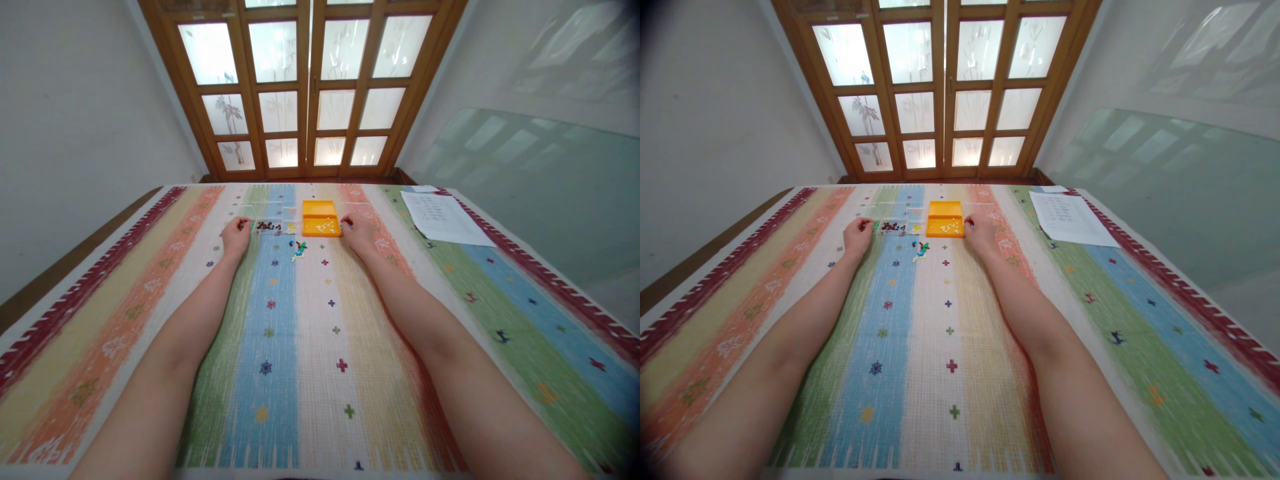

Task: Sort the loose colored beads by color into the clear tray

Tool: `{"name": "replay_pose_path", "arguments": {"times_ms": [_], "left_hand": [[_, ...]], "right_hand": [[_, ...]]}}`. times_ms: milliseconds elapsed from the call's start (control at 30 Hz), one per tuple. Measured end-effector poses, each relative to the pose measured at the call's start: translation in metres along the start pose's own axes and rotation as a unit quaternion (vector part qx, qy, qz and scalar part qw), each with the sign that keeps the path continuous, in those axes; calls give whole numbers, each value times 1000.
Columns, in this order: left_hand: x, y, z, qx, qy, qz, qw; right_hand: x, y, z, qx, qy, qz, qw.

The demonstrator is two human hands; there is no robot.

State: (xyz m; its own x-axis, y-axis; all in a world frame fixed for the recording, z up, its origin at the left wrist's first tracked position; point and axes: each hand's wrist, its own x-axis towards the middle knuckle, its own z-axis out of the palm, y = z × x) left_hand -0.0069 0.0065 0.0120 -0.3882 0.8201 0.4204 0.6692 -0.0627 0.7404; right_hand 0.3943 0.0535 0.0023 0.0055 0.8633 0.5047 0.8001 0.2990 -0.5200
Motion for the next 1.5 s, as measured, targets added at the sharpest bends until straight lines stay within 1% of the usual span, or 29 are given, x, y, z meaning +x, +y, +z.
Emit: {"name": "replay_pose_path", "arguments": {"times_ms": [100, 267, 333, 433, 567, 667, 767, 833, 900, 967, 1033, 1100, 1167, 1233, 1300, 1400, 1500], "left_hand": [[3, 0, -7, -24, 19, -33, 999], [-3, 13, -11, -45, 6, -45, 998], [-4, 15, -10, -44, -1, -47, 998], [-2, 11, -9, -40, -9, -51, 998], [3, 0, -4, -29, -22, -43, 998], [2, -4, -1, -13, -25, -22, 999], [-4, 3, 2, 8, -40, 26, 999], [-11, 13, 4, 17, -75, 82, 994], [-20, 26, 7, 28, -124, 141, 982], [-30, 39, 10, 40, -181, 203, 961], [-39, 52, 14, 60, -231, 271, 933], [-48, 62, 19, 78, -264, 339, 899], [-55, 67, 25, 85, -288, 386, 872], [-60, 68, 30, 89, -312, 410, 852], [-61, 65, 34, 93, -335, 419, 839], [-60, 61, 36, 93, -352, 420, 831], [-57, 59, 34, 84, -354, 421, 831]], "right_hand": [[-2, -6, 0, 7, -8, -14, 1000], [-5, -11, 3, 6, -14, -36, 999], [-5, -12, 4, 3, -17, -39, 999], [-6, -14, 4, 2, -23, -43, 999], [-7, -18, 1, 1, -26, -50, 998], [-11, -24, 0, 4, -40, -85, 996], [-17, -36, 0, 25, -87, -151, 984], [-22, -45, 1, 28, -129, -189, 973], [-27, -53, 2, 21, -162, -214, 963], [-30, -59, 3, 17, -177, -228, 957], [-31, -60, 5, 19, -178, -231, 956], [-30, -59, 6, 22, -174, -226, 958], [-30, -56, 7, 25, -168, -219, 961], [-29, -54, 8, 26, -164, -215, 962], [-30, -54, 9, 26, -165, -215, 962], [-31, -55, 9, 26, -167, -213, 962], [-31, -56, 10, 24, -173, -207, 963]]}}
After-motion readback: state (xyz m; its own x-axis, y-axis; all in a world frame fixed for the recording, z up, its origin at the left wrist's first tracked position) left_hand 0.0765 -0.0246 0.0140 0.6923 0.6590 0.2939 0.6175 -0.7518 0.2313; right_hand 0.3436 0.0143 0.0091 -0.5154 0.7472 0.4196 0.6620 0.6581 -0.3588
